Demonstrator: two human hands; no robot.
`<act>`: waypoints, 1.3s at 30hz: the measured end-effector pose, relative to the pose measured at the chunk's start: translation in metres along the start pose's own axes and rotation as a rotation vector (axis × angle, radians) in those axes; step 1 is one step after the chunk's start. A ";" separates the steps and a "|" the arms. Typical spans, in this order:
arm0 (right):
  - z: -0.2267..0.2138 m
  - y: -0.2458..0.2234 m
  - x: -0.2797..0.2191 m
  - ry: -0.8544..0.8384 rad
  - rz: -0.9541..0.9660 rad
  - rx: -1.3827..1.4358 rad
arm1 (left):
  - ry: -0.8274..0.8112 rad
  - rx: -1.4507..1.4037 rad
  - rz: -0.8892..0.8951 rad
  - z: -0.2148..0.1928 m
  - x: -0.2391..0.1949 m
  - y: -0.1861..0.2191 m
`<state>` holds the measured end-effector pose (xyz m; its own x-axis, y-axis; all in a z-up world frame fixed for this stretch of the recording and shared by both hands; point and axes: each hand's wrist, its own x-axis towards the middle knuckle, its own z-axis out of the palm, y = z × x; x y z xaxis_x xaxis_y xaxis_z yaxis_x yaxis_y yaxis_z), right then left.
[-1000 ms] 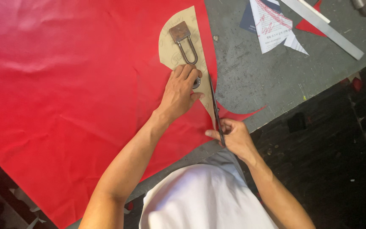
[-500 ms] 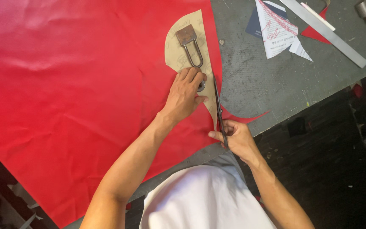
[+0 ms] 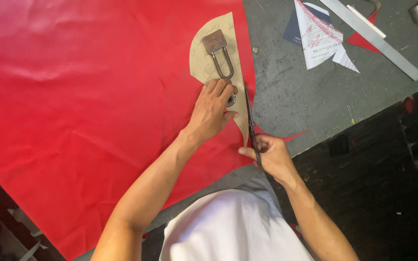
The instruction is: The person places a paper pattern on a large red fabric sheet, secures it with a padlock and a small metal weight, and then uses scissors to cut the fabric along the pattern's edge. The person repeats this process for a second pattern piece.
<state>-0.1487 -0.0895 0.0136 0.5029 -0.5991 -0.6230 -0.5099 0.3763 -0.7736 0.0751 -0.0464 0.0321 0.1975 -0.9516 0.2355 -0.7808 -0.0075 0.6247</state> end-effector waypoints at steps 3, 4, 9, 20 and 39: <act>-0.001 -0.005 0.007 -0.023 0.035 0.006 | -0.007 -0.065 0.040 -0.003 0.002 -0.002; -0.001 -0.005 0.008 -0.022 0.024 0.015 | -0.012 -0.094 0.052 -0.006 0.004 -0.005; -0.001 -0.007 0.010 -0.017 -0.032 0.045 | -0.085 -0.124 -0.040 -0.022 0.029 -0.026; 0.000 -0.021 0.020 -0.020 -0.020 0.012 | -0.268 0.313 0.000 -0.008 0.092 -0.075; 0.004 -0.040 0.042 -0.026 -0.060 0.023 | -0.268 0.322 -0.031 -0.008 0.091 -0.078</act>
<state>-0.1045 -0.1273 0.0176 0.5499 -0.6029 -0.5780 -0.4625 0.3564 -0.8118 0.1588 -0.1300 0.0110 0.0958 -0.9954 -0.0085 -0.9309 -0.0926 0.3533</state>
